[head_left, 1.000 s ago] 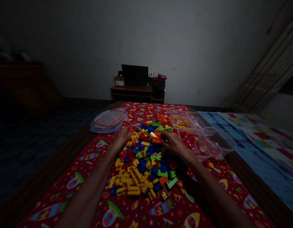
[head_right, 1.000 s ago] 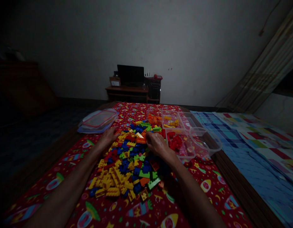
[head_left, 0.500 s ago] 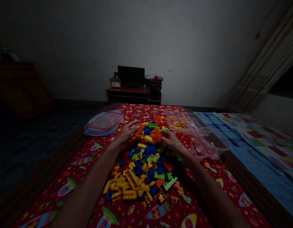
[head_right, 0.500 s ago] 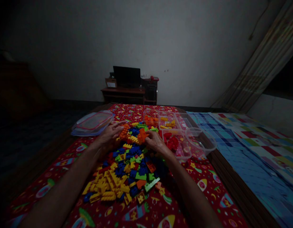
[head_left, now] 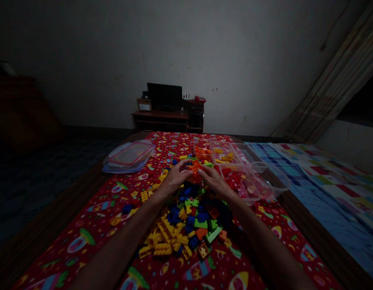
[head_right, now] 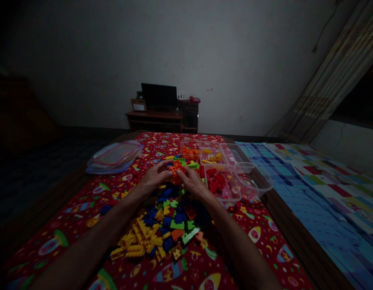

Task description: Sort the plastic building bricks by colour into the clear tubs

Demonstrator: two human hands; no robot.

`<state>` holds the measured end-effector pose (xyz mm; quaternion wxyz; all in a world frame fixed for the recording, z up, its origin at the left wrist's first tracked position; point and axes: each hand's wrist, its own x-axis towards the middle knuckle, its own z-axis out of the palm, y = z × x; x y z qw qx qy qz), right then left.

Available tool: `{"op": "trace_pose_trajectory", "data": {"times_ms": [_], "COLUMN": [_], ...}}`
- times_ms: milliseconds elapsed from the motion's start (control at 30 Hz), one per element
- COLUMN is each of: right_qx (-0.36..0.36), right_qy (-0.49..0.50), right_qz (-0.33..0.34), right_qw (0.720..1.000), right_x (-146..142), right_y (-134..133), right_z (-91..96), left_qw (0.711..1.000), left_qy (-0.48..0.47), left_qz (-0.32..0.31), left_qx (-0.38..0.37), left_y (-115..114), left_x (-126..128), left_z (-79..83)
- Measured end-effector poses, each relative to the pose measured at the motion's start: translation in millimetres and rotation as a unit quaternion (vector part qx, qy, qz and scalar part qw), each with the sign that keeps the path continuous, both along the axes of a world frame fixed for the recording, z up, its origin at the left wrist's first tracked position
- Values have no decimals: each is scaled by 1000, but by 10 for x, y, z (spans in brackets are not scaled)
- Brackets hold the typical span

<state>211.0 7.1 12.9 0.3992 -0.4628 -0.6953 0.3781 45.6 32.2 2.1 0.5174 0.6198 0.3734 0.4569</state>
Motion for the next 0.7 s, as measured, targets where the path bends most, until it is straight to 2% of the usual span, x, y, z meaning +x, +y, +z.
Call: {"op": "trace_pose_trajectory", "data": {"times_ms": [167, 267, 333, 400, 467, 600, 700], "right_qx": [42, 80, 100, 105, 99, 84, 74], "right_qy": [-9, -19, -18, -16, -25, -39, -40], "right_qz": [-60, -131, -155, -156, -157, -164, -140], "right_qw": [997, 988, 983, 982, 982, 982, 987], "right_x": [30, 103, 151, 180, 189, 212, 291], "right_y": [26, 69, 91, 98, 93, 78, 116], "right_z": [-3, 11, 22, 31, 37, 29, 21], "left_qw": [984, 945, 914, 889, 876, 885, 893], "left_qy": [108, 227, 311, 377, 412, 412, 404], "left_qz": [25, 60, 35, -7, -20, -6, -14], "left_qx": [136, 227, 258, 260, 250, 217, 199], "left_y": [112, 211, 248, 248, 215, 126, 99], "left_x": [-101, -262, -340, -362, -344, -328, -369], "left_z": [22, 9, -22, -54, -63, 18, 88]}}
